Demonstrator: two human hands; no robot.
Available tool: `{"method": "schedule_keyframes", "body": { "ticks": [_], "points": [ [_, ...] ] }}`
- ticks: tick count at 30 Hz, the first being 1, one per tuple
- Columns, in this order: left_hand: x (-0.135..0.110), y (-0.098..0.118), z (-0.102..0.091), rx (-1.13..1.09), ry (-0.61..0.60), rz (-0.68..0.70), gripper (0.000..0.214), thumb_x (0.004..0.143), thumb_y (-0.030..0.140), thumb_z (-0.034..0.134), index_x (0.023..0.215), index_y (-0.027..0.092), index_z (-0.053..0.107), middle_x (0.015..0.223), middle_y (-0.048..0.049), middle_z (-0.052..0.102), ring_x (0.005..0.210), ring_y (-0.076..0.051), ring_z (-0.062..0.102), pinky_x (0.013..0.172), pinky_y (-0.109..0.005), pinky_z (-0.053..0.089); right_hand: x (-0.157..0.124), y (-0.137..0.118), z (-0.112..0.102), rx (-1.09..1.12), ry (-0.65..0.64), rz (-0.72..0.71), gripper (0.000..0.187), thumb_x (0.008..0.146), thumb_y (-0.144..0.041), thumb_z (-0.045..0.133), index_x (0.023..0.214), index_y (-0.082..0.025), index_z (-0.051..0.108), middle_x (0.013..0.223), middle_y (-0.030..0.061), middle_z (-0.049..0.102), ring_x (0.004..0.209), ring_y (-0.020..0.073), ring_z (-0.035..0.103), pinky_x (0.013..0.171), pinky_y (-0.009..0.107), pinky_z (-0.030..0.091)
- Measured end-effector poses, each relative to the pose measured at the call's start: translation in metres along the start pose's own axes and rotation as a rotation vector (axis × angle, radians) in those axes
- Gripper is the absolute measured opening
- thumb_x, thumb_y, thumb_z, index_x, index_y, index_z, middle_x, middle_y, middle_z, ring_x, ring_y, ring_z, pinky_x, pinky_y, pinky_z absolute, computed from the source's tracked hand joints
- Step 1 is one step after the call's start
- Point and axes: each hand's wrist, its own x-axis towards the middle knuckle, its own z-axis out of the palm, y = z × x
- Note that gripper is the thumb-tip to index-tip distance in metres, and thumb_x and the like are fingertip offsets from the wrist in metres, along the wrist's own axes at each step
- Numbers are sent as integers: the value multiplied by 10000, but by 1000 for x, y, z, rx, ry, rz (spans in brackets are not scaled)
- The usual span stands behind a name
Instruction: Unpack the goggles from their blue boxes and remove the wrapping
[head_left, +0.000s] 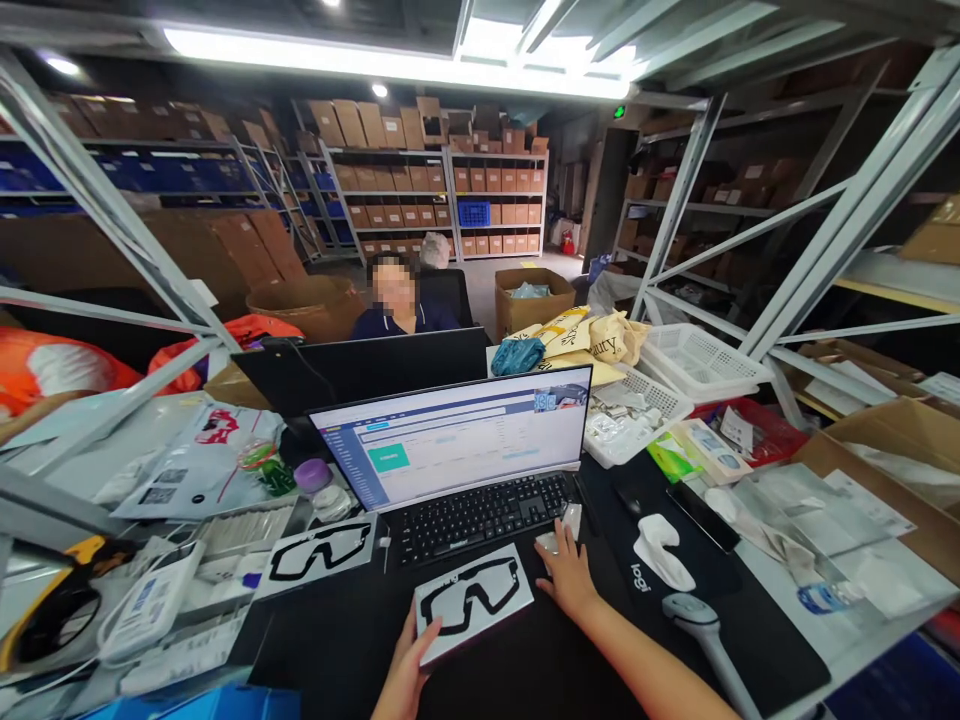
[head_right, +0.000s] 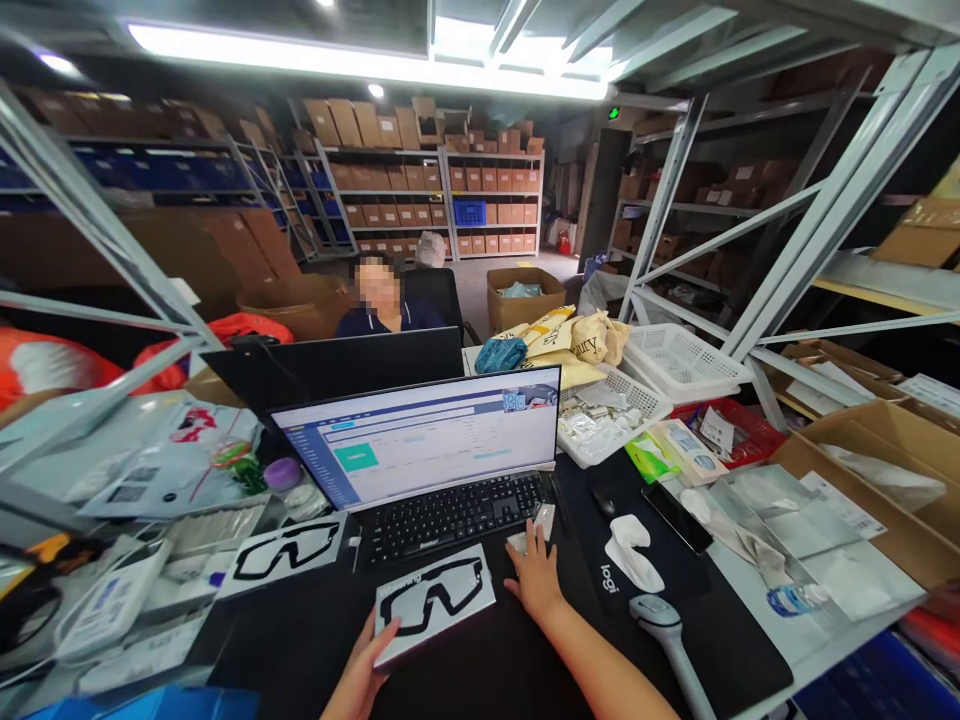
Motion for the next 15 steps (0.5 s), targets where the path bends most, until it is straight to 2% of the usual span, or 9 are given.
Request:
{"method": "schedule_keyframes", "body": {
  "ticks": [2, 4, 8, 12, 15],
  "points": [
    [9, 2, 9, 22, -39, -4, 787, 745, 302, 808, 1443, 367, 450, 1384, -68, 627, 1272, -344, 576, 1059, -523, 461, 7, 13, 0, 4, 21, 33, 651, 795, -203, 740, 1409, -275, 538, 1656, 137, 185, 1506, 442, 100, 1130, 645, 261],
    [18, 2, 21, -6, -76, -32, 799, 754, 310, 799, 1463, 331, 431, 1362, -92, 642, 1245, -347, 599, 1053, -521, 470, 10, 28, -3, 8, 56, 56, 576, 863, -145, 617, 1428, -207, 522, 1627, 176, 255, 1499, 427, 164, 1129, 596, 310],
    [33, -5, 54, -61, -149, -70, 806, 790, 315, 766, 1496, 284, 378, 1359, -115, 640, 1227, -337, 616, 1076, -513, 457, 14, 56, -14, 19, 85, 12, 562, 876, -6, 395, 1371, -195, 583, 1518, 137, 469, 1437, 316, 371, 1151, 469, 345],
    [41, -19, 83, -17, -248, -65, 891, 775, 291, 785, 1524, 324, 304, 1402, -88, 609, 1282, -308, 578, 1121, -478, 418, 20, 78, -23, 44, 105, -59, 568, 853, 20, 366, 1323, -179, 615, 1389, 125, 595, 1339, 273, 485, 1119, 398, 378],
    [43, -31, 98, 34, -237, 5, 875, 786, 302, 756, 1530, 301, 296, 1454, -91, 557, 1354, -287, 510, 1158, -430, 374, 23, 90, -26, 70, 130, -79, 506, 862, 7, 370, 1258, -157, 639, 1231, 137, 674, 1215, 267, 567, 1045, 366, 425]
  ]
}}
